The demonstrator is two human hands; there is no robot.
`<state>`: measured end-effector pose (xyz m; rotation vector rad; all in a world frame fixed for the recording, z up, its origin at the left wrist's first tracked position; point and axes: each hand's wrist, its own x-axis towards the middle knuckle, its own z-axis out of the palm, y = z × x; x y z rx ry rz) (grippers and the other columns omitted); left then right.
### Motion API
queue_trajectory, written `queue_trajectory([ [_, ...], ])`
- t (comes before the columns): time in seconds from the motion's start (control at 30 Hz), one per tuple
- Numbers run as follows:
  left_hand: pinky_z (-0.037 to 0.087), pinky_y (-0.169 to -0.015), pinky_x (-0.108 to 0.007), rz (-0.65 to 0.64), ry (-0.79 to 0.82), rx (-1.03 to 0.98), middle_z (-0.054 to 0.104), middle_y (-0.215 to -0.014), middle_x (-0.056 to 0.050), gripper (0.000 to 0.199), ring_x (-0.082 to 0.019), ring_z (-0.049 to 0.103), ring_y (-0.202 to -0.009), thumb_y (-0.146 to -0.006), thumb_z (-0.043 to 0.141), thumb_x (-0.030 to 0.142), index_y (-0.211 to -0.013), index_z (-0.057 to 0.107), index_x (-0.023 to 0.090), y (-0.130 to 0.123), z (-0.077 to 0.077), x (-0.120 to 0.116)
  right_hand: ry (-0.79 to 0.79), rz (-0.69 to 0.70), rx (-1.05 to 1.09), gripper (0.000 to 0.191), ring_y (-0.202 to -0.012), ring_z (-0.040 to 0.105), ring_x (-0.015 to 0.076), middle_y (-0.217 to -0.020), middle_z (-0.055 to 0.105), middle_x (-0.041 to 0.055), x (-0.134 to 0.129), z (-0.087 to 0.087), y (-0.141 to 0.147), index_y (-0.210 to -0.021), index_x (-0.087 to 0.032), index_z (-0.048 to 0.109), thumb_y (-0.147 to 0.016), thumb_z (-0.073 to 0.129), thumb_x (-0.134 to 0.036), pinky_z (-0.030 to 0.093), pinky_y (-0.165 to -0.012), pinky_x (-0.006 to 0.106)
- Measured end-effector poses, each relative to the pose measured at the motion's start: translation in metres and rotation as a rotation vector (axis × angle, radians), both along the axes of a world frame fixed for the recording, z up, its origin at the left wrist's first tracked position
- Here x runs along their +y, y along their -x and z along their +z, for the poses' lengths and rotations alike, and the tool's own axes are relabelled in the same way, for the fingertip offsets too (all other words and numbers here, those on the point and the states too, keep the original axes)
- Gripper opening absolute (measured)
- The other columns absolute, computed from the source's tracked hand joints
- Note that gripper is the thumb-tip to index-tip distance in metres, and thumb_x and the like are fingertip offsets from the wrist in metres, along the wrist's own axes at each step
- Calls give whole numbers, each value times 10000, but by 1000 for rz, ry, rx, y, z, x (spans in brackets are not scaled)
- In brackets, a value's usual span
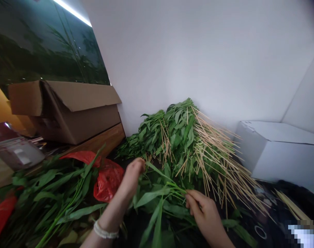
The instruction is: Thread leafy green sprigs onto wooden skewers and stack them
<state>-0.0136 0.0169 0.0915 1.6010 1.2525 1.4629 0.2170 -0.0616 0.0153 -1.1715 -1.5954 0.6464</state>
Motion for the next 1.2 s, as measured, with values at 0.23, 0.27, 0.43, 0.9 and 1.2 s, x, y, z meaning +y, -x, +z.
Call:
queue_trajectory([
  [0.23, 235, -443, -166, -74, 99, -199, 395, -615, 77, 247, -64, 315, -491, -853, 572, 431, -870, 546, 186, 16, 27, -17, -82, -79, -58, 294, -606, 599, 155, -720, 638, 26, 3, -8, -5, -966, -198, 674, -961, 447, -386, 465, -584, 249],
  [0.27, 281, -472, -166, -90, 71, -111, 427, -638, 68, 235, -68, 359, -522, -861, 581, 416, -867, 552, 183, 10, 28, -24, -107, -89, -75, 288, -623, 607, 158, -726, 642, 28, 3, -8, -3, -959, -201, 675, -962, 448, -376, 468, -598, 251],
  [0.43, 442, -716, -243, -187, -118, 440, 618, -800, -12, 206, -143, 565, -768, -948, 480, 291, -849, 618, 175, -18, 17, -46, -190, -124, -129, 293, -661, 635, 175, -752, 666, 52, 2, -6, 0, -928, -198, 676, -968, 436, -362, 492, -632, 262],
  [0.9, 431, -723, -302, -267, -523, 1194, 627, -905, -52, 212, -188, 521, -832, -978, 451, 241, -1025, 655, 208, -33, -7, -29, -310, -101, -273, 259, -747, 659, 182, -844, 677, 71, -1, -13, 4, -1009, -202, 642, -983, 397, -280, 517, -702, 283],
  [1.2, 409, -707, -328, -262, -544, 1296, 562, -803, -40, 120, -204, 487, -781, -879, 493, 118, -792, 545, 183, -39, -25, -28, -262, -41, -256, 268, -736, 655, 174, -818, 674, 51, -2, -9, 10, -963, -213, 643, -988, 387, -289, 500, -674, 267],
])
